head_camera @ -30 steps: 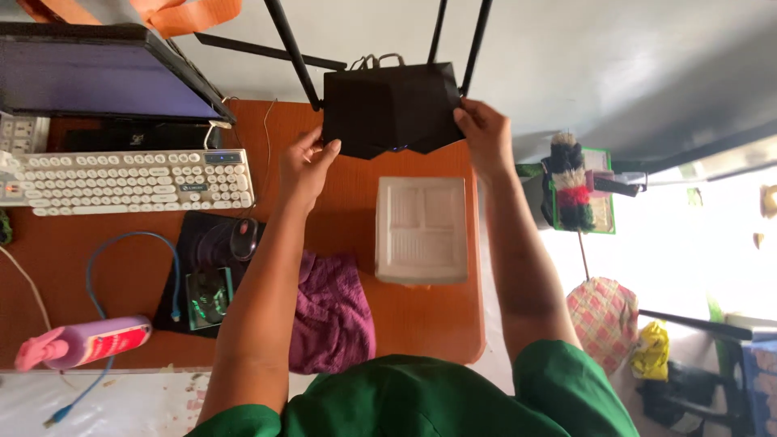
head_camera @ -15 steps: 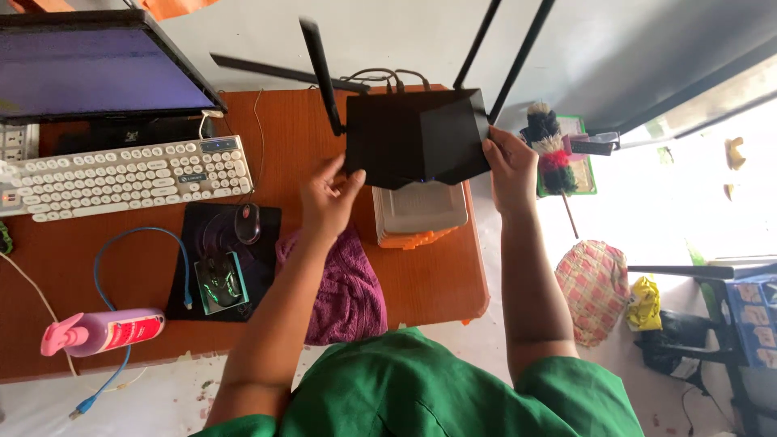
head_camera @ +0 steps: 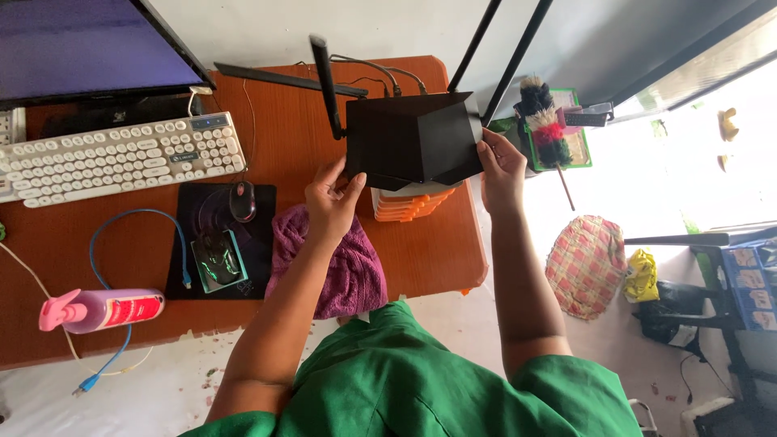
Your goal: The person tidies a home office by dusting a wall with a duster, then wiping a desk and its items with a cloth. They move a plastic organizer and a router to clean underneath, then wipe the monitor and keyboard.
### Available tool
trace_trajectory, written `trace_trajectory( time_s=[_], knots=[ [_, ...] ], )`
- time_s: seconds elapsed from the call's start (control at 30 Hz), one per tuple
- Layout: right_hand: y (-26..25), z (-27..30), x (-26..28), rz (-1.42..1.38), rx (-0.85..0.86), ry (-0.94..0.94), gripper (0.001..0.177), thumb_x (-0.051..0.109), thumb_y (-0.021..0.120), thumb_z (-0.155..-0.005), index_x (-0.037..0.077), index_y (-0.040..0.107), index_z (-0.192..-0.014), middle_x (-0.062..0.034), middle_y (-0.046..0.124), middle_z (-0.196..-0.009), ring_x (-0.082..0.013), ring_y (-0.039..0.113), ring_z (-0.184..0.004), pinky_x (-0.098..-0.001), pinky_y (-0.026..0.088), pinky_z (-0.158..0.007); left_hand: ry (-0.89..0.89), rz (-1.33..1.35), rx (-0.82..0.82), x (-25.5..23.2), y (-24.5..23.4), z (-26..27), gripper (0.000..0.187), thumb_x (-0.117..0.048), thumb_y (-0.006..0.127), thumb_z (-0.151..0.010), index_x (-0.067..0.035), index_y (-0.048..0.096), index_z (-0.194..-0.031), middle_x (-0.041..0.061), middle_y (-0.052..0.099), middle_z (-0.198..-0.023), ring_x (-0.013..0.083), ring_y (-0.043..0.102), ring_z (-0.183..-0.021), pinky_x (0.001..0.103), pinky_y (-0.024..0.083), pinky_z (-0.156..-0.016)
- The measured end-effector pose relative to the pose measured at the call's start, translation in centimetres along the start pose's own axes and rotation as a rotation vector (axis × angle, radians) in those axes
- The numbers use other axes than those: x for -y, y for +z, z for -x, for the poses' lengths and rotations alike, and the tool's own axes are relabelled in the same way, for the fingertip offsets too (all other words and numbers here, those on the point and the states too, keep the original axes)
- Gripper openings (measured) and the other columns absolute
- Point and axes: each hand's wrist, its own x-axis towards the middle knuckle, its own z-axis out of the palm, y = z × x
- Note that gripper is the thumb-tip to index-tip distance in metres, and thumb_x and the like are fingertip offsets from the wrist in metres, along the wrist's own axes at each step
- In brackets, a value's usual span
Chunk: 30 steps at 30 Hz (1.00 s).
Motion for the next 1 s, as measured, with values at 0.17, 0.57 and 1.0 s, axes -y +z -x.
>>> trace_trajectory(
  time_s=[0.17,0.57,1.0],
  knots=[
    [0.2,1.0,-0.5,-0.169,0.041,0.042,0.038,0.01,0.056,-0.109,-0.011,0.054,-0.14,-0.014,0.069,-0.127,-0.0199,0.066,-0.117,-0.0343,0.052,-0.105,-0.05,-0.117,-0.048,0.9,0.1,0.6,0.054,-0.025,0.074,-0.097,0.007,0.058,-0.137,0.014,0.065,-0.124,0.0205,0.068,-0.113,0.028,0.064,-0.091],
    [1.2,1.4,-1.3,-0.42,0.027,0.64,0.065,0.054,0.04,-0.099,0.008,0.048,-0.144,-0.0148,0.063,-0.138,-0.039,0.062,-0.123,-0.068,0.049,-0.093,-0.576,0.454,0.101,2.6,2.6,0.7,0.07,-0.048,0.063,-0.094,-0.011,0.041,-0.15,0.017,0.041,-0.155,0.0317,0.049,-0.139,0.058,0.056,-0.102],
    [5.8,-7.9,-4.9,-0.463,0.076,0.52,0.065,0.051,0.04,-0.103,0.015,0.032,-0.157,-0.0122,0.039,-0.162,-0.0398,0.041,-0.145,-0.0767,0.036,-0.108,-0.588,0.502,-0.1,7.3,-0.5,-9.5,0.042,-0.032,0.071,-0.094,-0.003,0.049,-0.115,0.009,0.061,-0.105,0.0237,0.07,-0.103,0.058,0.055,-0.097]
  ],
)
